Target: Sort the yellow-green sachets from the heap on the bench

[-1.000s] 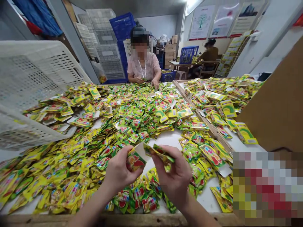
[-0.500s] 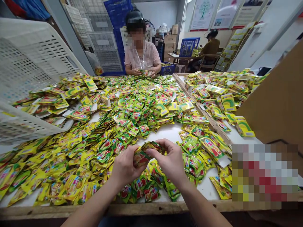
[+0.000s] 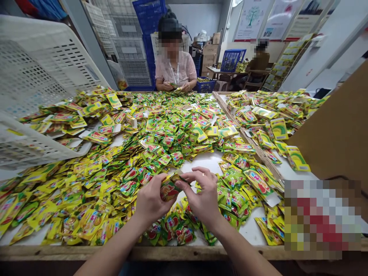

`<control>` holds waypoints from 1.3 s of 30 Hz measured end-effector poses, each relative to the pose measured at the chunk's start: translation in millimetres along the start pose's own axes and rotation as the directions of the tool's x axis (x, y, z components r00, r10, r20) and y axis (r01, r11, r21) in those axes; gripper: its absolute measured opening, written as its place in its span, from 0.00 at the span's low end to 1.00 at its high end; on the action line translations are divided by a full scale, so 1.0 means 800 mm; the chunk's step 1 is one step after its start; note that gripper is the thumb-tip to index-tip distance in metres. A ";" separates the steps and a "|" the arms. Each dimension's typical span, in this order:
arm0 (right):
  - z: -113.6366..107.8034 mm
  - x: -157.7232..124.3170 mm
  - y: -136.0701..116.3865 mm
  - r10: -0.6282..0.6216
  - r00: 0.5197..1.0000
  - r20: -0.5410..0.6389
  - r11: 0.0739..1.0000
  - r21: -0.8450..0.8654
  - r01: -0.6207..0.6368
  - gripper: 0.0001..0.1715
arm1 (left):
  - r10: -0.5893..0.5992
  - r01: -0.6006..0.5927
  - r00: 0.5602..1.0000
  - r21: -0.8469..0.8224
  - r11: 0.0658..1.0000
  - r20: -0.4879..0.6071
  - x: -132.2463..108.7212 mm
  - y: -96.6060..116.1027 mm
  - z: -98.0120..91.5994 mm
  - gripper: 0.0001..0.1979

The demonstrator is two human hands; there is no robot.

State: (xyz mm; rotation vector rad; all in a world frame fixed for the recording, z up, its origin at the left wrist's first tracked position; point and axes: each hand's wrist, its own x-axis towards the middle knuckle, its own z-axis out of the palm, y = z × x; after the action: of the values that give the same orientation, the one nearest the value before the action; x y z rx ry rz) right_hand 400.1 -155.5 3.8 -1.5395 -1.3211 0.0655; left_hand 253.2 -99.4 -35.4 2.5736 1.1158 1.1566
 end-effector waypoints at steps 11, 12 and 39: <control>-0.009 -0.009 -0.020 0.030 0.816 0.577 0.992 -0.117 0.046 0.12 | 0.186 -0.186 0.983 0.043 0.982 0.007 -0.003 0.002 0.007 0.13; -0.007 -0.009 -0.020 0.035 0.826 0.562 0.995 -0.095 0.023 0.11 | 0.182 -0.182 0.983 0.017 0.983 0.008 -0.002 0.003 0.006 0.13; -0.003 -0.010 0.007 0.326 0.879 0.348 0.777 0.432 -0.458 0.22 | -0.235 0.470 0.880 -0.694 0.545 0.412 0.007 0.006 -0.005 0.16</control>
State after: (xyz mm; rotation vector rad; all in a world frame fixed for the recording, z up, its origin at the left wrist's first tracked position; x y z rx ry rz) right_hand 402.3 -162.2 -3.1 -1.3466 -1.0300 0.8455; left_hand 255.4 -100.0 -27.3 1.6398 0.7590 0.8620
